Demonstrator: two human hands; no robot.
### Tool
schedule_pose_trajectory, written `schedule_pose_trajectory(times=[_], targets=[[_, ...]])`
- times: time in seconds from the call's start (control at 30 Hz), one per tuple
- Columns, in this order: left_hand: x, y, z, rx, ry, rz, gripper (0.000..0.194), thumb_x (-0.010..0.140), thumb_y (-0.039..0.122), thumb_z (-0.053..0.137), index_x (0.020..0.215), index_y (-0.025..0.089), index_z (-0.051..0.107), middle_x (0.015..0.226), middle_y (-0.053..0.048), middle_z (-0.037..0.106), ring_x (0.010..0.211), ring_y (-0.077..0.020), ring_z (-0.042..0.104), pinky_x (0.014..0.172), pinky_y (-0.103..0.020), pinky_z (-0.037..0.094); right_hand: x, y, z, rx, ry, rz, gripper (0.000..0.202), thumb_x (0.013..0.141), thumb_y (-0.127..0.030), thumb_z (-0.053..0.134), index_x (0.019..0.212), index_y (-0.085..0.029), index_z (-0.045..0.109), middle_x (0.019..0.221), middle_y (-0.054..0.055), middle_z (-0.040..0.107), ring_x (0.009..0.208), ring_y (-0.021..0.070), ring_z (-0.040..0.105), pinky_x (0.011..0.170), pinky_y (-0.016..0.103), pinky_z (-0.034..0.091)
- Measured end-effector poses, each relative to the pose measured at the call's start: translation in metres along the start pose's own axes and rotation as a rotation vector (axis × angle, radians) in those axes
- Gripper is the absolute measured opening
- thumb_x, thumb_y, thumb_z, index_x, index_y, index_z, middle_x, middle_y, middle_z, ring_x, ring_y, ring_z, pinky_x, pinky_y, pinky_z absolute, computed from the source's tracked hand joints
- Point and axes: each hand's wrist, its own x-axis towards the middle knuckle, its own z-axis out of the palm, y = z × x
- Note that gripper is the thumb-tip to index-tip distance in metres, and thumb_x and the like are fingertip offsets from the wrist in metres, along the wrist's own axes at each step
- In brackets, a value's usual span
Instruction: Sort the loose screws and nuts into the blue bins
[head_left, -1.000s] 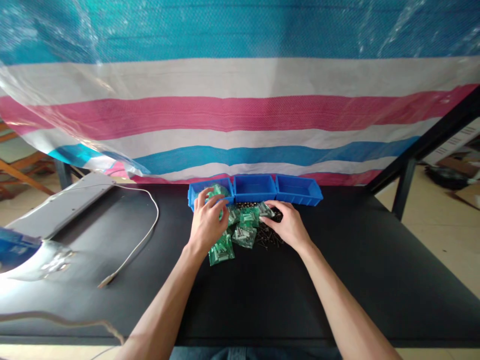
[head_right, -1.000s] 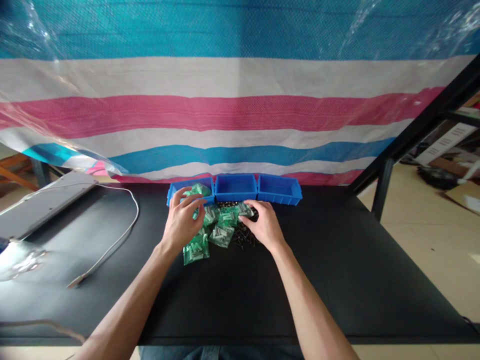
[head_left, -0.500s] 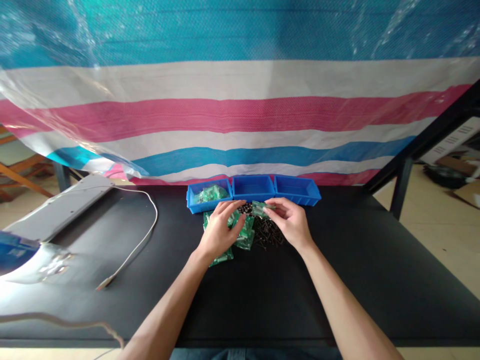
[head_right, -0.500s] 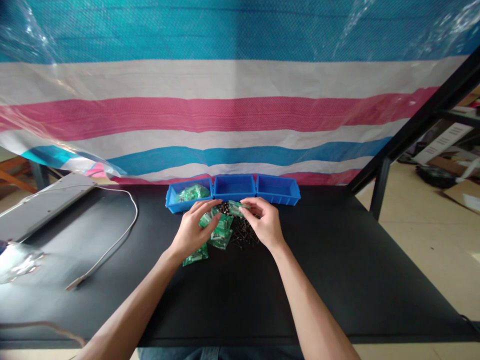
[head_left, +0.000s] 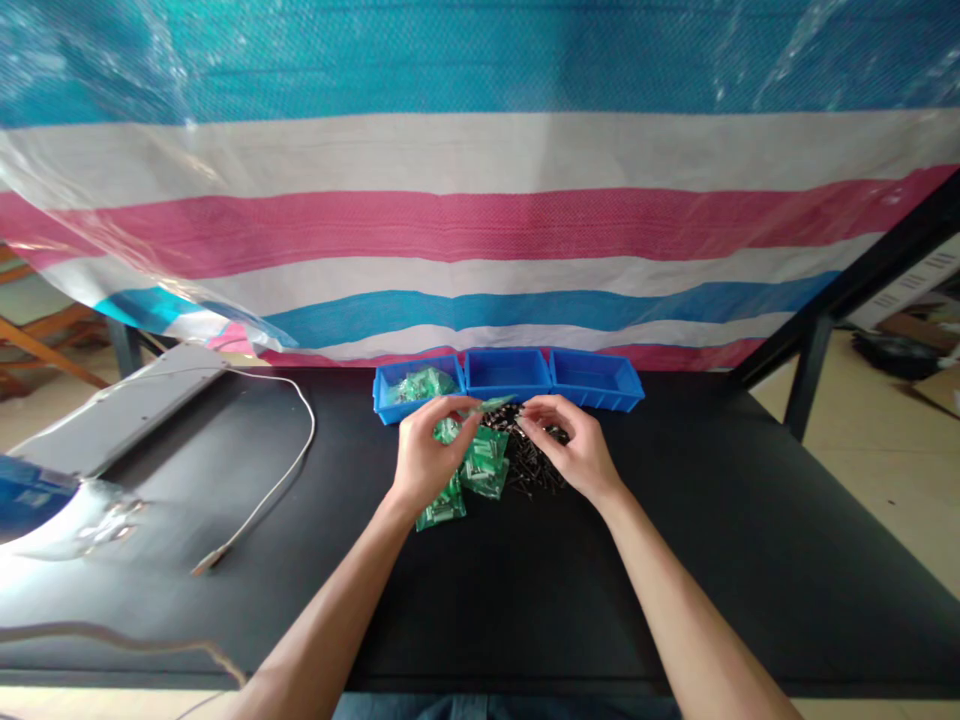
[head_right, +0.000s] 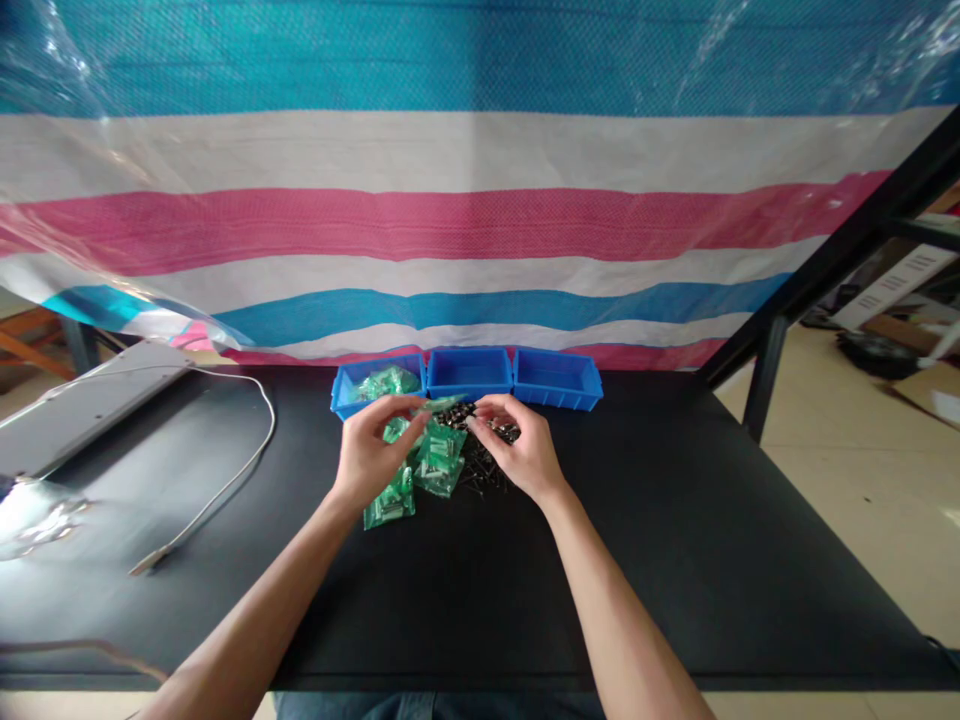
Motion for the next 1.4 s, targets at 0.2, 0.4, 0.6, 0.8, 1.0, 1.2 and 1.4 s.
schedule_pose_trajectory(times=[0.2, 0.4, 0.6, 0.8, 1.0, 1.2, 1.4], targets=[[0.012, -0.023, -0.031, 0.433, 0.313, 0.161, 0.017, 0.093, 0.023, 0.061, 0.091, 0.024, 0.077, 0.097, -0.005, 0.077, 0.09, -0.0214, 0.068, 0.087, -0.039, 0.056, -0.003, 0.001, 0.009, -0.18, 0.014, -0.064, 0.019, 0.093, -0.041, 0.064, 0.1, -0.023, 0.069, 0.1, 0.006, 0.075, 0.091, 0.0238, 0.07, 0.085, 0.035, 0.053], [0.008, -0.04, -0.033, 0.686, 0.119, 0.086, 0.024, 0.088, 0.015, 0.058, 0.099, 0.023, 0.078, 0.105, -0.008, 0.078, 0.107, -0.0333, 0.062, 0.091, -0.052, 0.051, -0.007, 0.002, 0.02, -0.199, -0.03, -0.119, 0.015, 0.095, -0.037, 0.062, 0.1, -0.025, 0.069, 0.1, 0.006, 0.075, 0.095, 0.0245, 0.07, 0.088, 0.036, 0.053], [0.002, -0.035, -0.02, 0.726, 0.026, 0.091, 0.03, 0.088, 0.019, 0.06, 0.114, 0.02, 0.074, 0.118, -0.01, 0.075, 0.122, -0.0396, 0.053, 0.097, -0.058, 0.049, -0.007, 0.003, 0.028, -0.199, -0.045, -0.145, 0.014, 0.096, -0.034, 0.061, 0.097, -0.024, 0.07, 0.096, 0.005, 0.075, 0.091, 0.0236, 0.069, 0.087, 0.036, 0.052], [0.005, -0.025, -0.022, 0.63, -0.006, 0.21, 0.023, 0.09, 0.018, 0.058, 0.105, 0.018, 0.076, 0.111, -0.01, 0.076, 0.127, -0.0367, 0.052, 0.105, -0.057, 0.048, -0.004, 0.009, 0.033, -0.19, -0.035, -0.177, 0.016, 0.097, -0.034, 0.059, 0.096, -0.022, 0.07, 0.095, 0.006, 0.074, 0.091, 0.0231, 0.068, 0.086, 0.035, 0.05], [-0.001, -0.013, -0.017, 0.474, -0.419, 0.323, 0.036, 0.089, 0.03, 0.066, 0.123, 0.018, 0.071, 0.124, -0.011, 0.072, 0.118, -0.0308, 0.061, 0.103, -0.048, 0.054, -0.005, 0.008, 0.026, -0.007, 0.028, -0.085, 0.022, 0.097, -0.037, 0.058, 0.09, -0.021, 0.071, 0.092, 0.006, 0.074, 0.088, 0.0222, 0.067, 0.083, 0.033, 0.05], [-0.009, -0.025, -0.003, 0.497, -0.487, 0.256, 0.041, 0.087, 0.027, 0.072, 0.128, 0.018, 0.068, 0.122, -0.011, 0.073, 0.127, -0.0354, 0.057, 0.104, -0.054, 0.052, -0.006, -0.003, 0.015, 0.164, 0.117, -0.031, 0.024, 0.097, -0.038, 0.058, 0.087, -0.021, 0.073, 0.09, 0.004, 0.074, 0.089, 0.0207, 0.067, 0.083, 0.031, 0.05], [-0.004, -0.023, -0.004, 0.256, -0.381, 0.155, 0.037, 0.088, 0.017, 0.07, 0.125, 0.02, 0.069, 0.11, -0.01, 0.07, 0.099, -0.023, 0.068, 0.089, -0.038, 0.058, -0.002, 0.0, 0.007, 0.216, 0.182, -0.019, 0.022, 0.095, -0.038, 0.061, 0.087, -0.021, 0.073, 0.089, 0.004, 0.073, 0.088, 0.0204, 0.067, 0.082, 0.032, 0.051]])
